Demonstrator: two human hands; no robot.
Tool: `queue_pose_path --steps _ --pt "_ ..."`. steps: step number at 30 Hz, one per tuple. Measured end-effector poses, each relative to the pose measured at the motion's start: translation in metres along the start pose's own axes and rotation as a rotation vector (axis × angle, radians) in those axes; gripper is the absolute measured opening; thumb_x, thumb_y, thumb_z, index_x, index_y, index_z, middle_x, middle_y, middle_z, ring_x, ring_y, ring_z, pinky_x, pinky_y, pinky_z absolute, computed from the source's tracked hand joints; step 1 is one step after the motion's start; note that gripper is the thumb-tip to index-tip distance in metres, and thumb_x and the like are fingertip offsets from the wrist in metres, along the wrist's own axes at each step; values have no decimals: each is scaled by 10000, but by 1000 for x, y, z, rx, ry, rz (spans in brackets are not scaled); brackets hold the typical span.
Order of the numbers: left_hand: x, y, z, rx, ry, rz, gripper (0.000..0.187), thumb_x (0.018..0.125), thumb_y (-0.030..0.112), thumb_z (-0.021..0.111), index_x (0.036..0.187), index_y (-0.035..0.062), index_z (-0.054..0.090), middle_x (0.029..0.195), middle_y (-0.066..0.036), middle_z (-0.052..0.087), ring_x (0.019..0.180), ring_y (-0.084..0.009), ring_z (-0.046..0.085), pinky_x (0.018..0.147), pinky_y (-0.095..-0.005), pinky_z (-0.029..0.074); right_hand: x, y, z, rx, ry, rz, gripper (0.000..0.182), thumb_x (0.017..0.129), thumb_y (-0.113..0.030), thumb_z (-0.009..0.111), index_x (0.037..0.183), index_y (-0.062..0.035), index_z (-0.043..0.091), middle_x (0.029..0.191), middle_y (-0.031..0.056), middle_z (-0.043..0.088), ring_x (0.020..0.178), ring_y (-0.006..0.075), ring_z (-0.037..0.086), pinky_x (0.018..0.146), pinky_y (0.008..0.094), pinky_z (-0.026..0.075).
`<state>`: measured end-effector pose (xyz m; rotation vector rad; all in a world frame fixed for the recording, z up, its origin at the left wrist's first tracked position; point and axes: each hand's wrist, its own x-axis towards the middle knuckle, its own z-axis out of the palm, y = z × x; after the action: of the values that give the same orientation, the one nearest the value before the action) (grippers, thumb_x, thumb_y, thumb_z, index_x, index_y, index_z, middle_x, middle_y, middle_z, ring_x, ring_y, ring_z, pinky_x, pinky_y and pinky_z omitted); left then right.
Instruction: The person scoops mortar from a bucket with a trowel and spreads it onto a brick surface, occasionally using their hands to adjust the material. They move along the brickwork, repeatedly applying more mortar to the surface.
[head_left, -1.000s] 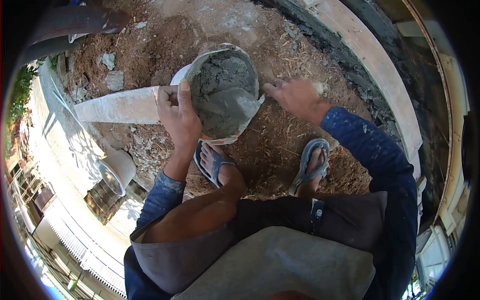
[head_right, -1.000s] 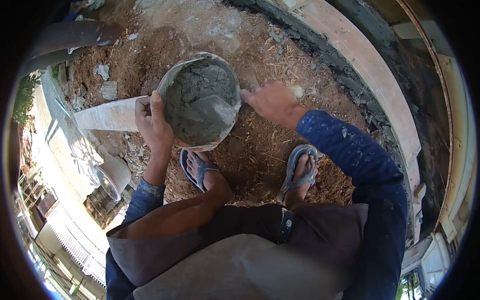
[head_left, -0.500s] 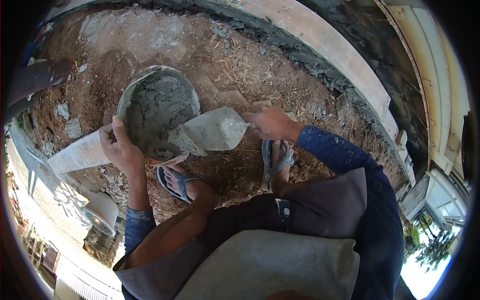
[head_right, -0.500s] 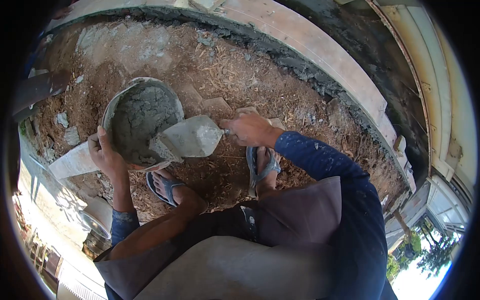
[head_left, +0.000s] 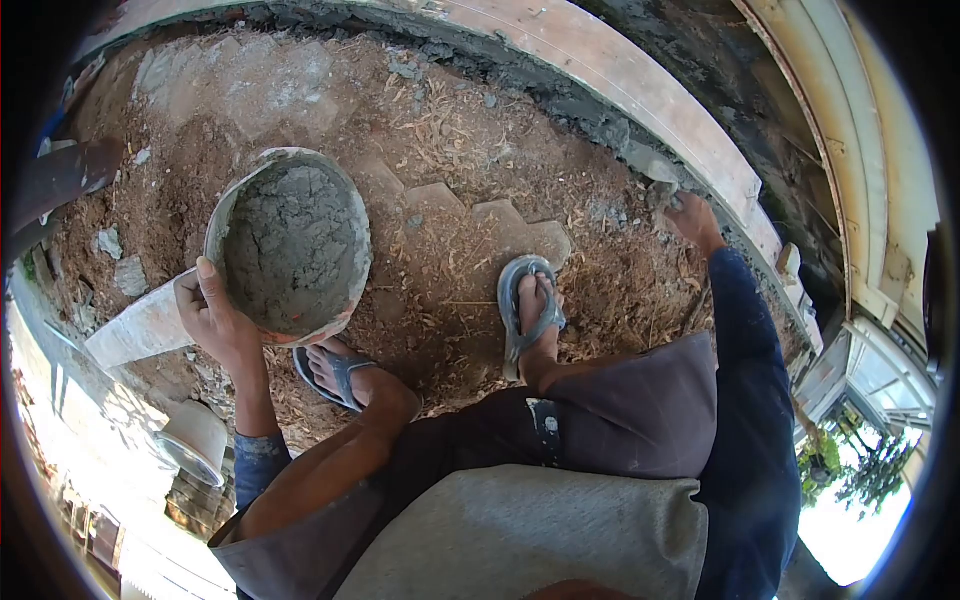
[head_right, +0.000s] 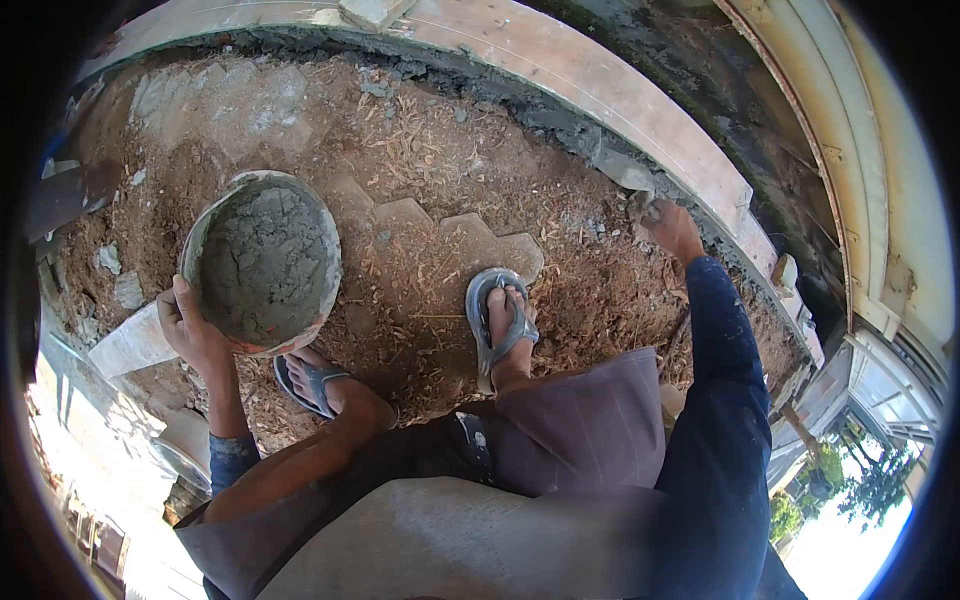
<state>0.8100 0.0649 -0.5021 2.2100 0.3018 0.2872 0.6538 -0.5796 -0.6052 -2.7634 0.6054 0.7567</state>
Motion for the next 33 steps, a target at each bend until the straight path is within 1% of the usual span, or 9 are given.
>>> queue_pose_path --steps 4,6,13,21,25,27,28,31,33 --pt "-1 0 2 -35 -2 15 411 980 379 576 812 5 544 754 -5 487 705 -101 403 653 -253 345 29 6 -16 -6 78 -21 394 812 -360 671 968 2 653 926 269 658 914 427 636 783 466 484" --pt "-2 -1 2 -23 2 16 410 980 378 576 811 5 544 751 -3 484 702 -102 398 648 -255 342 28 -22 -42 5 -46 29 402 820 -352 668 944 30 647 899 280 651 879 421 641 759 466 480" --pt "-1 0 1 -2 18 14 407 978 373 583 810 5 538 737 4 463 694 -104 378 635 -260 331 5 -30 -61 118 -55 117 353 830 -305 639 895 42 627 817 287 624 802 436 619 711 471 465" --pt "1 3 1 -13 13 10 409 979 371 581 797 8 526 742 3 452 699 -110 373 641 -264 330 -21 -39 -47 -57 188 -68 346 872 -300 625 942 38 603 824 300 615 822 464 612 700 500 451" --pt "0 6 1 2 12 13 410 979 370 581 796 9 522 746 1 442 704 -113 370 643 -266 325 -12 -69 -47 -111 94 -40 327 869 -276 615 985 29 607 871 304 617 882 472 600 741 498 461" --pt "0 6 1 2 14 16 409 979 370 580 798 8 524 743 3 439 700 -114 370 639 -267 325 10 -63 -34 -199 131 -239 336 891 -282 604 975 43 607 777 260 640 743 414 646 663 469 498" --pt "0 5 1 2 15 16 408 980 370 579 801 6 527 739 5 436 696 -114 369 635 -269 324 23 -62 -38 -200 131 -239 336 891 -282 604 975 43 607 777 260 640 743 414 646 663 469 498" --pt "-1 4 1 -10 12 17 407 980 371 578 807 6 534 735 7 433 692 -112 369 630 -271 327 47 -70 -62 0 -119 41 385 880 -332 614 932 49 608 788 258 654 757 405 658 718 476 504" --pt "-2 3 -1 -2 14 13 406 980 370 577 808 6 536 734 7 435 691 -111 370 627 -272 327 44 -87 -82 46 -246 157 409 889 -337 610 922 71 611 712 219 642 594 334 651 590 447 514"
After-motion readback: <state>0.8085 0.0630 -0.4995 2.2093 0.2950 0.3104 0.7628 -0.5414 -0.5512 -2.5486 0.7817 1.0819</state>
